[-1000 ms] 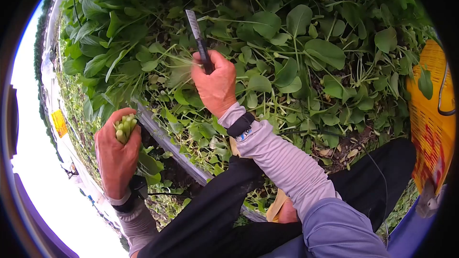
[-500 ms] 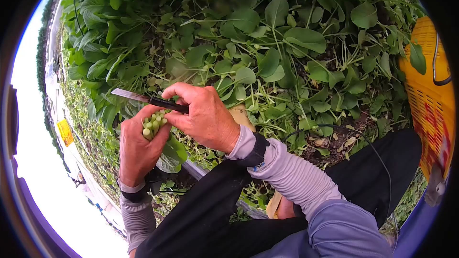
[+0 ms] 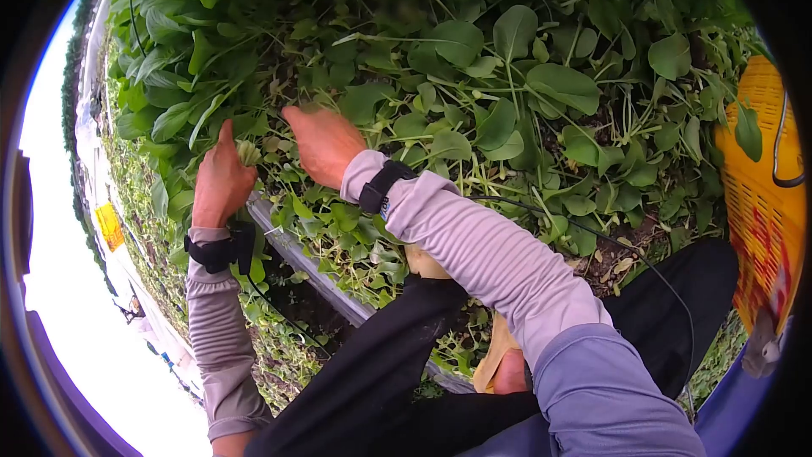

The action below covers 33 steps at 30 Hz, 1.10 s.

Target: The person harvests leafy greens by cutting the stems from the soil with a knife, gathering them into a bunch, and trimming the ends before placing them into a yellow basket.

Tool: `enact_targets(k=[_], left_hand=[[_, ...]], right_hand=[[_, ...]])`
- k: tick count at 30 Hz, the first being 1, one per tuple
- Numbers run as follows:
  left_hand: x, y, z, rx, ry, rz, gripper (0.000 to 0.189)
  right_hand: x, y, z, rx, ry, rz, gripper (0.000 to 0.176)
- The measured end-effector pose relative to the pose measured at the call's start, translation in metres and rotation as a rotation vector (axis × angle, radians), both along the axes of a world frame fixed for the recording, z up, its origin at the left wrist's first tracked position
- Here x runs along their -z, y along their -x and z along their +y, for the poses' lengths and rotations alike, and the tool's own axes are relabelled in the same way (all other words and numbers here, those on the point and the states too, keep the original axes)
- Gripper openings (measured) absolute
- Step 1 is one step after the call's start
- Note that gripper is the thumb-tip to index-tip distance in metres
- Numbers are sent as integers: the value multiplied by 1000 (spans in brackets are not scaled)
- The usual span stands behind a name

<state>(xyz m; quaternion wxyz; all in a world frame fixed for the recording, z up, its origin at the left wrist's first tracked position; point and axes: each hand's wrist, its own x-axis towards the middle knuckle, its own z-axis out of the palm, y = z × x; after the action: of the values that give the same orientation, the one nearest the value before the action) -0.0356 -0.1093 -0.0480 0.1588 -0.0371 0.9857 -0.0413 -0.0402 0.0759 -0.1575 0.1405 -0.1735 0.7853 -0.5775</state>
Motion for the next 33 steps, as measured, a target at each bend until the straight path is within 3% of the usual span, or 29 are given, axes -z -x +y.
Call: enact_targets(k=[1, 4, 5, 6, 8, 11, 12, 14, 16, 18, 19, 20, 22, 23, 25, 26, 28, 30, 33], left_hand=[[9, 6, -8, -107, 132, -10, 59], [28, 14, -36, -109, 206, 22, 49], [32, 13, -41, -98, 236, 50, 33], [35, 11, -45, -100, 239, 45, 33], [39, 9, -52, -63, 283, 79, 26], [37, 6, -48, -86, 275, 142, 23], [36, 3, -48, -91, 274, 143, 23], [34, -6, -48, -9, 249, 203, 31], [27, -16, -42, 1, 186, 244, 33], [9, -24, -26, 18, 125, 290, 35], [-7, -28, -12, -53, 61, 252, 39], [-19, -33, -2, -124, -3, 213, 45], [-35, -48, 5, -131, -105, 242, 38], [-46, -55, 8, -192, -235, 210, 33], [-67, -64, 24, -305, -516, 199, 32], [-78, -69, 32, -299, -514, 202, 32], [-97, -76, 45, -498, -725, 90, 31], [-106, -79, 54, -493, -758, 54, 32], [-105, -79, 61, -569, -899, -30, 31]], right_hand=[[3, 11, -12, -5, 0, -5, 40], [9, 42, -43, -92, -120, 93, 43], [9, 50, -52, -96, -130, 105, 31], [11, 56, -61, -98, -139, 115, 21], [17, 62, -71, -105, -152, 92, 21], [30, 58, -72, -209, -77, -34, 33], [31, 51, -60, -292, -154, -17, 38], [23, 23, -28, -270, -138, -101, 42], [24, -20, 1, -4, -28, -45, 41], [32, -46, 21, -93, 229, -545, 34], [15, -53, 31, -9, 527, -1010, 32], [14, -61, 32, -5, 533, -1013, 32], [12, -71, 33, 168, 1023, -1082, 37], [7, -71, 33, 155, 1138, -1107, 52], [-5, -62, 33, 78, 1187, -1032, 54], [-11, -56, 34, -3, 1226, -957, 56], [-28, -44, 42, -85, 1211, -913, 62], [-36, -36, 44, -240, 1142, -622, 65], [-47, -34, 54, -223, 1082, -574, 45]])
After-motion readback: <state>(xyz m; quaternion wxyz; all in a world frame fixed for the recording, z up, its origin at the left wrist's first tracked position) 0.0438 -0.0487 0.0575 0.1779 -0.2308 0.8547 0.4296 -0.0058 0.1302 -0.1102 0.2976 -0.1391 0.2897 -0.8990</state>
